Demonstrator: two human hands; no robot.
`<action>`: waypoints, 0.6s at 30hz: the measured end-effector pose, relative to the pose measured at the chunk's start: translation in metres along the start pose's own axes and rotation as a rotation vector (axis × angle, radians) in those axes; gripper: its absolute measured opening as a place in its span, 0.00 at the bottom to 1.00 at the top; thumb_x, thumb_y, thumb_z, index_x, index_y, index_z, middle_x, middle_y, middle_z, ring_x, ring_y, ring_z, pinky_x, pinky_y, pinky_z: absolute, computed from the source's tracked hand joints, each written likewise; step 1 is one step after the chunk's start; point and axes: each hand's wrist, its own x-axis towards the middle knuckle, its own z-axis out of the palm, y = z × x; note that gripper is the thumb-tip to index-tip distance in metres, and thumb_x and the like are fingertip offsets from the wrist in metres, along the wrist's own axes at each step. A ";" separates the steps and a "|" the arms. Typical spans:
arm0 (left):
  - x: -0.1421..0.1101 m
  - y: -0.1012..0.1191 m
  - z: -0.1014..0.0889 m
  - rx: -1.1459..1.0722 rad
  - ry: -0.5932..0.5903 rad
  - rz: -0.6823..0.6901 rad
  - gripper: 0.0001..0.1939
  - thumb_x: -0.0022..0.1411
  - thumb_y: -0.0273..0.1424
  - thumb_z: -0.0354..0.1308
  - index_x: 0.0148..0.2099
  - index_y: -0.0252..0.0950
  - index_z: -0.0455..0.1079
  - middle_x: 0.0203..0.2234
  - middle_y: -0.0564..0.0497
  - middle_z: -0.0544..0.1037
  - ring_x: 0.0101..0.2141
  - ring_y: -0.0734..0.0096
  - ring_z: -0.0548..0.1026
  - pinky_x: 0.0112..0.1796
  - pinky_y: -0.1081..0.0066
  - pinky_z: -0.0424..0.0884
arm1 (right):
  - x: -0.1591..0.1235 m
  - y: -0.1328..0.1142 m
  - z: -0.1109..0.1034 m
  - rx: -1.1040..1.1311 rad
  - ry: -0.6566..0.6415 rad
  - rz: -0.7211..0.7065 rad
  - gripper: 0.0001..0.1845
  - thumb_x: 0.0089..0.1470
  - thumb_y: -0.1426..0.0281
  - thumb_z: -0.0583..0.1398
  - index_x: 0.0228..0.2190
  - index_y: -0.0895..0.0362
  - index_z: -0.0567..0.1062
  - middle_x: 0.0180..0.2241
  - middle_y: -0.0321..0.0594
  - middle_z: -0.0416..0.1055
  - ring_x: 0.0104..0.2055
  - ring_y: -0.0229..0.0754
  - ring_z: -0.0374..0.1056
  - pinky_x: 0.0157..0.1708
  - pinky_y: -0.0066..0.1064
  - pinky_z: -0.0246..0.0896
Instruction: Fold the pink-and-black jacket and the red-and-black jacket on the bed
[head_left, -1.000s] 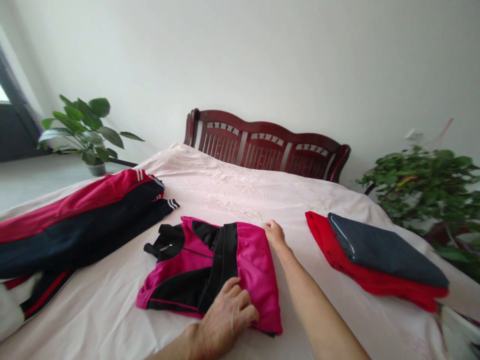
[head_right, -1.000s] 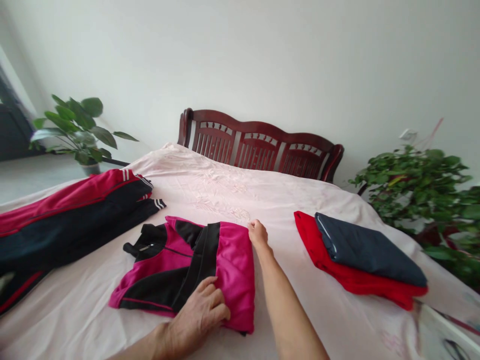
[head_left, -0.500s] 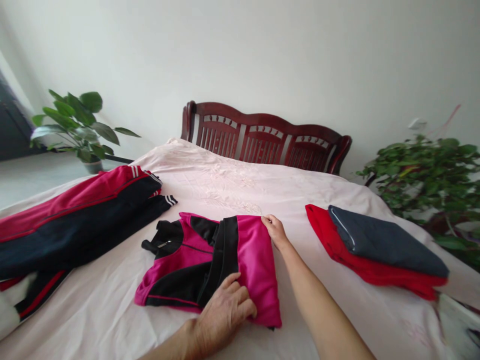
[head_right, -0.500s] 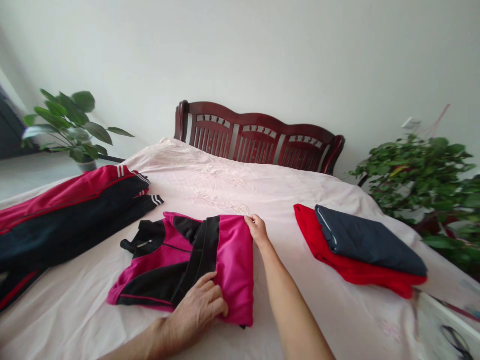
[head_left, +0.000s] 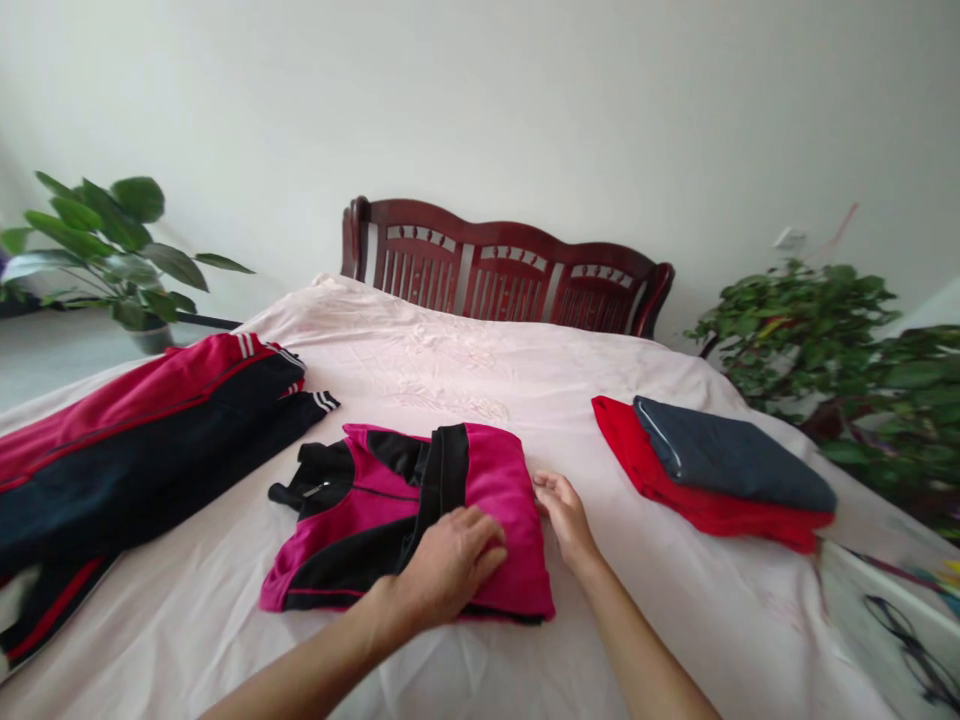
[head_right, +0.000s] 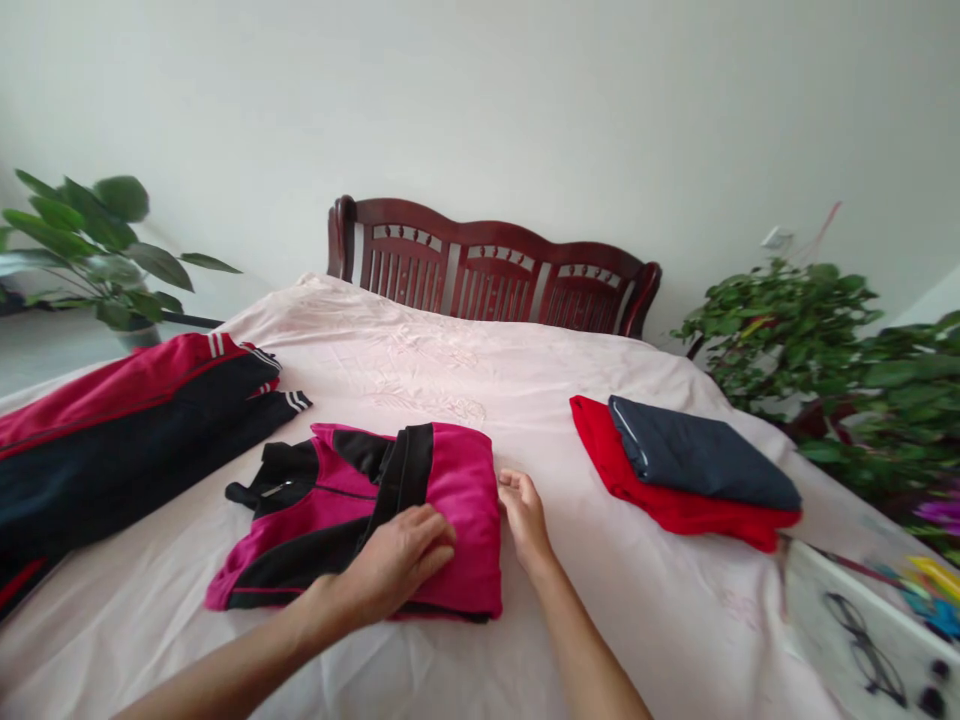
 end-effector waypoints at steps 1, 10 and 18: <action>0.014 -0.001 -0.003 0.043 0.039 -0.010 0.13 0.70 0.38 0.49 0.49 0.41 0.72 0.42 0.49 0.77 0.46 0.64 0.74 0.54 0.61 0.66 | -0.017 -0.002 -0.008 -0.011 -0.017 0.007 0.23 0.47 0.54 0.61 0.41 0.56 0.74 0.43 0.45 0.74 0.44 0.48 0.71 0.45 0.39 0.67; 0.071 -0.056 0.047 0.355 -0.008 -0.265 0.33 0.67 0.51 0.45 0.69 0.43 0.55 0.68 0.38 0.54 0.68 0.43 0.46 0.61 0.32 0.38 | -0.155 -0.010 -0.029 -0.476 -0.195 -0.396 0.11 0.60 0.67 0.56 0.44 0.51 0.74 0.45 0.44 0.69 0.49 0.45 0.68 0.49 0.35 0.66; 0.060 -0.057 0.038 0.285 0.010 -0.256 0.33 0.67 0.48 0.49 0.69 0.43 0.55 0.69 0.39 0.53 0.68 0.46 0.46 0.62 0.35 0.40 | -0.130 -0.001 -0.063 -0.452 -0.200 -0.174 0.16 0.63 0.58 0.51 0.41 0.52 0.73 0.33 0.40 0.73 0.32 0.42 0.72 0.33 0.31 0.71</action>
